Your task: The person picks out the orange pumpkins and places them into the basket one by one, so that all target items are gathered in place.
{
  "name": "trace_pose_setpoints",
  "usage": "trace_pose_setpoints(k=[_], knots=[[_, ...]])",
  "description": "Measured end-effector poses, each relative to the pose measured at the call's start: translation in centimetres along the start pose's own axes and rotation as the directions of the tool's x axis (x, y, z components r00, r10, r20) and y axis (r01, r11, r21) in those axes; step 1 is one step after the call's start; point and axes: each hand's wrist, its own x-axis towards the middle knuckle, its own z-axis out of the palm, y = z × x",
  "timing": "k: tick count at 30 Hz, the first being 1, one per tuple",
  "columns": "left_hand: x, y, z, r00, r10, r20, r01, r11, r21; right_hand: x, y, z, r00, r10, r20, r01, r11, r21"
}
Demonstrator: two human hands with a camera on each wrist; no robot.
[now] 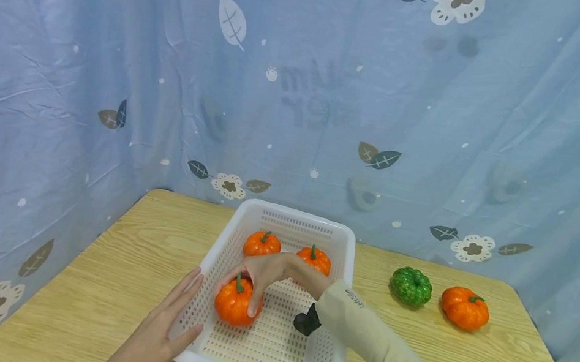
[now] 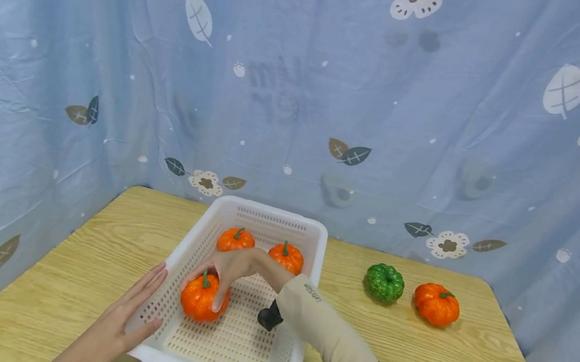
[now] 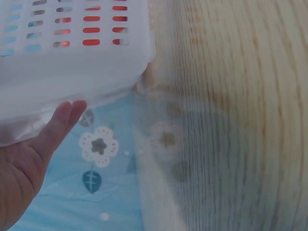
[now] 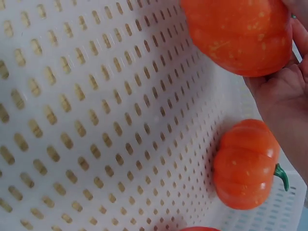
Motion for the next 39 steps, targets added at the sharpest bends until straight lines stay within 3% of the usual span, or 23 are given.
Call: trace_pose_setpoints(k=[9,19,25,32,39], knots=[[-0.1,0.2,-0.1,1.0,-0.008,0.003,0.008,1.0,-0.016,1.0,0.3,0.4,0.996,0.062,0.07,-0.061,0.998,-0.017],[-0.1,0.0,-0.1,1.0,0.01,-0.017,-0.01,1.0,-0.017,1.1,-0.4,0.9,0.987,0.056,0.151,-0.057,0.998,0.003],[-0.1,-0.1,-0.1,0.998,0.048,-0.04,-0.048,0.999,-0.002,0.4,-1.0,0.9,0.984,0.108,0.142,-0.106,0.994,-0.021],[-0.1,-0.2,-0.1,0.998,0.054,-0.042,-0.054,0.999,-0.001,-0.8,-1.3,-0.1,0.991,0.103,0.083,-0.095,0.991,-0.091],[-0.2,-0.3,0.0,0.999,0.034,-0.026,-0.035,0.999,-0.024,-0.6,-0.4,-0.4,0.992,0.093,0.087,-0.093,0.996,-0.003]])
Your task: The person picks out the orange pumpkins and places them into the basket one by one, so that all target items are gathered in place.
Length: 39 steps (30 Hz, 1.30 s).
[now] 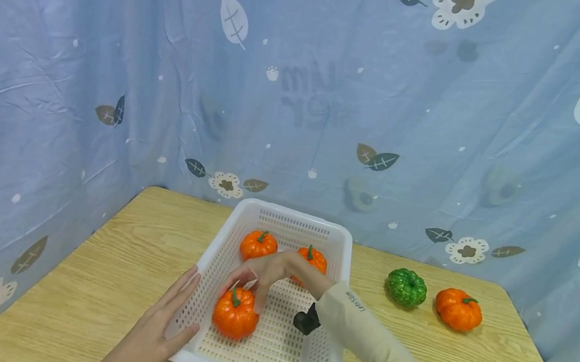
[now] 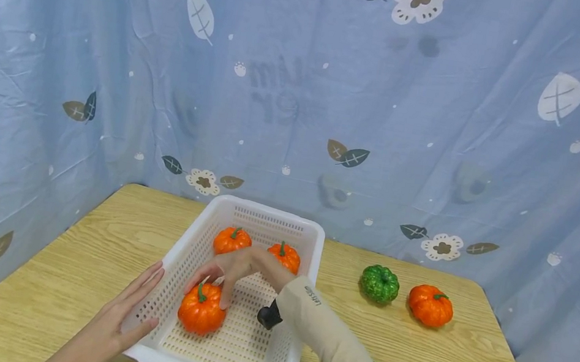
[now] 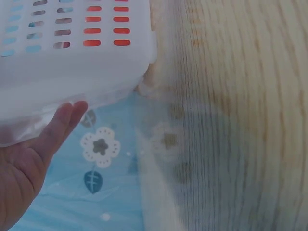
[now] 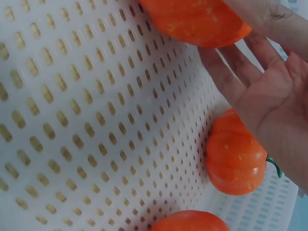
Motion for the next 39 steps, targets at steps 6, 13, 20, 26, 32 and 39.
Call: trace_pose_setpoints(k=[6,13,20,26,32,39], knots=[[0.0,0.1,0.0,1.0,-0.021,0.017,0.021,1.0,-0.008,0.6,0.2,0.1,1.0,-0.014,0.023,0.014,1.0,-0.002],[0.1,0.2,0.1,0.999,-0.031,0.024,0.032,0.999,-0.007,0.6,0.0,0.2,1.0,-0.009,0.026,0.009,1.0,0.015],[0.1,0.2,0.0,0.999,-0.042,0.03,0.042,0.999,0.006,0.5,0.0,0.0,0.998,-0.02,0.064,0.019,1.0,0.017],[0.0,0.2,0.0,0.999,-0.036,0.03,0.036,0.999,0.005,-1.2,-0.9,-0.5,1.0,-0.007,-0.005,0.007,0.999,-0.031],[0.0,0.2,-0.2,1.0,-0.004,0.015,0.004,1.0,0.02,-4.7,-2.4,-1.0,0.983,-0.086,-0.16,0.074,0.994,-0.08],[0.0,0.3,-0.1,1.0,-0.016,0.01,0.016,0.999,0.032,-9.6,-3.3,-0.4,0.954,-0.191,-0.23,0.176,0.981,-0.084]])
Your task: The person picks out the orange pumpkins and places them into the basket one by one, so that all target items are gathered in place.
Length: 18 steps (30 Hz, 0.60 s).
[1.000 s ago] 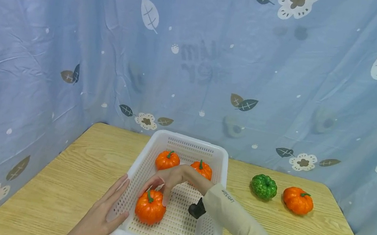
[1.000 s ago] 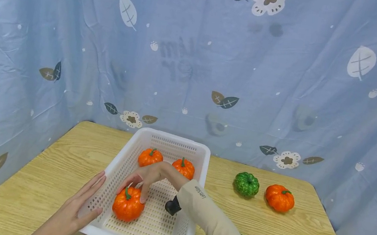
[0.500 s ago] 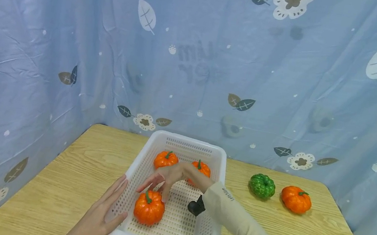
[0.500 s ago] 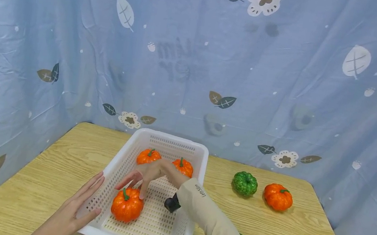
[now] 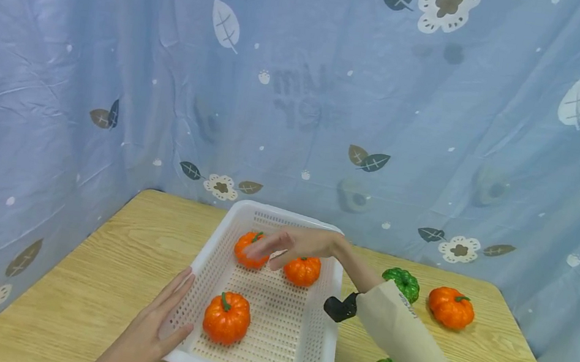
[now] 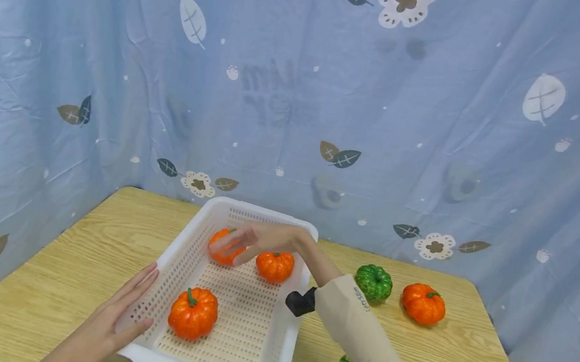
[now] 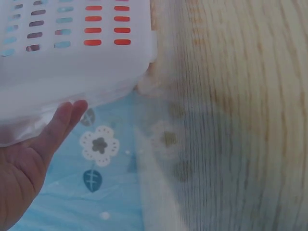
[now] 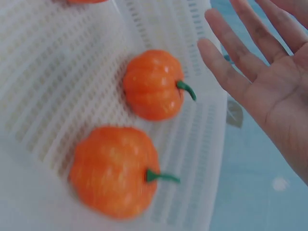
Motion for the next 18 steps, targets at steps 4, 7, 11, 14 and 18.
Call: trace_pose_setpoints(k=[4,7,11,14,18], knots=[[0.2,0.0,0.1,1.0,-0.009,0.025,0.009,1.0,-0.002,-3.6,-0.7,0.9,0.996,-0.029,-0.084,0.028,0.999,-0.015],[0.1,-0.2,0.0,0.999,-0.009,0.034,0.009,1.0,-0.008,-6.1,-1.2,2.2,0.977,-0.045,-0.208,0.041,0.999,-0.025],[0.1,-0.4,-0.4,1.0,0.008,0.007,-0.008,1.0,-0.002,-9.4,-1.4,4.0,0.92,-0.06,-0.387,0.054,0.998,-0.026],[0.2,-0.5,-0.5,1.0,0.021,-0.006,-0.021,1.0,-0.004,-12.2,-0.9,5.4,0.87,-0.048,-0.49,0.052,0.999,-0.005],[0.3,-0.5,0.0,1.0,0.02,0.014,-0.019,1.0,-0.02,-16.2,0.7,7.7,0.799,-0.012,-0.601,0.044,0.998,0.039]])
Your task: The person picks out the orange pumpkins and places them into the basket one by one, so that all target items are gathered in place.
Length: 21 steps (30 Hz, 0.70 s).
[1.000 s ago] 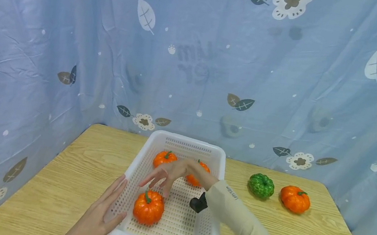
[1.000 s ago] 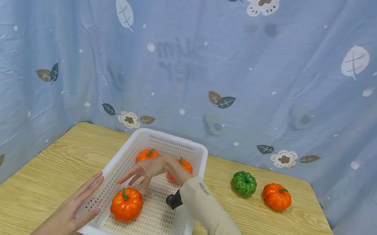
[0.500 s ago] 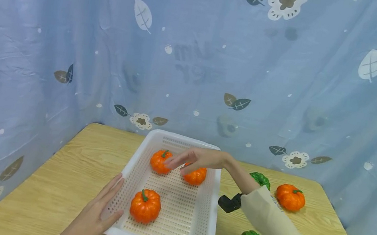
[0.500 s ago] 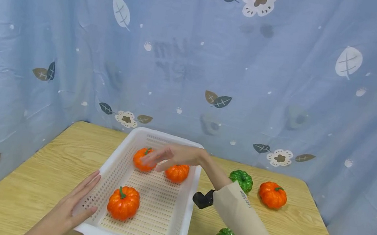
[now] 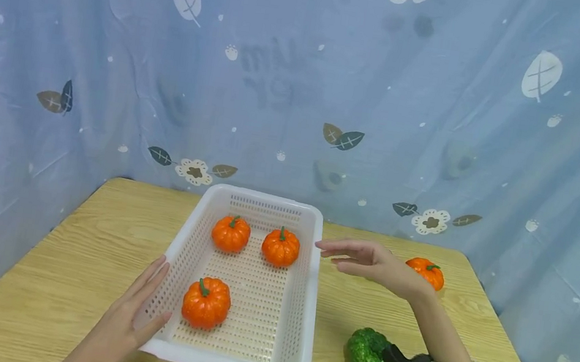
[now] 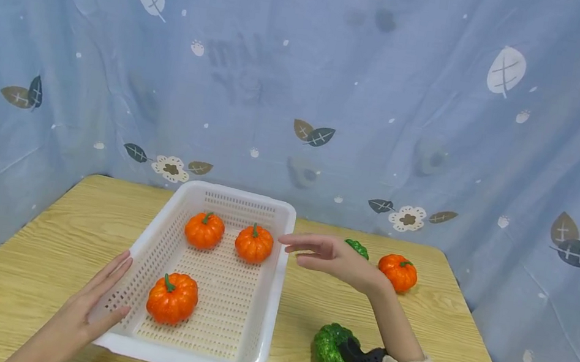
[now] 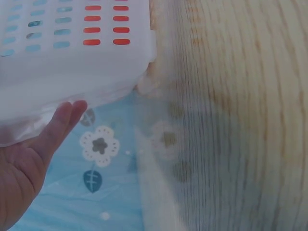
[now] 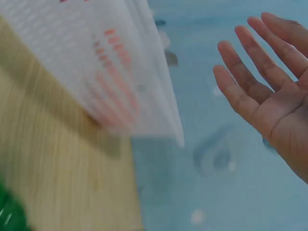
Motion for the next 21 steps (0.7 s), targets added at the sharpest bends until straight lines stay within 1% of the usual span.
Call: trace_pose_setpoints(k=[2,5,7,12,14,16,21], knots=[[0.0,-0.1,0.0,1.0,-0.006,0.006,0.006,1.0,0.002,-1.7,0.9,-0.3,0.998,0.004,-0.067,-0.002,1.0,0.031],[0.0,-0.1,0.0,1.0,-0.016,0.012,0.016,1.0,0.004,-4.0,2.5,-0.5,0.984,0.011,-0.177,-0.005,0.999,0.037],[-0.1,-0.1,0.0,1.0,-0.013,0.01,0.013,1.0,0.006,-5.5,3.7,-0.6,0.971,0.021,-0.24,-0.014,0.999,0.032],[-0.1,0.0,0.0,1.0,-0.001,0.006,0.001,1.0,-0.001,-9.1,6.4,-1.0,0.926,0.067,-0.372,-0.073,0.997,-0.002],[-0.1,0.1,0.0,1.0,-0.004,0.005,0.004,1.0,-0.002,-10.3,7.4,-1.3,0.907,0.071,-0.415,-0.081,0.997,-0.007],[-0.2,0.1,0.0,1.0,-0.01,0.006,0.01,1.0,-0.002,-11.4,8.4,-1.7,0.896,0.053,-0.44,-0.061,0.998,-0.005],[-0.1,0.0,0.0,1.0,-0.008,0.004,0.008,1.0,0.0,-13.9,10.4,-3.0,0.888,0.009,-0.46,-0.012,1.0,-0.002]])
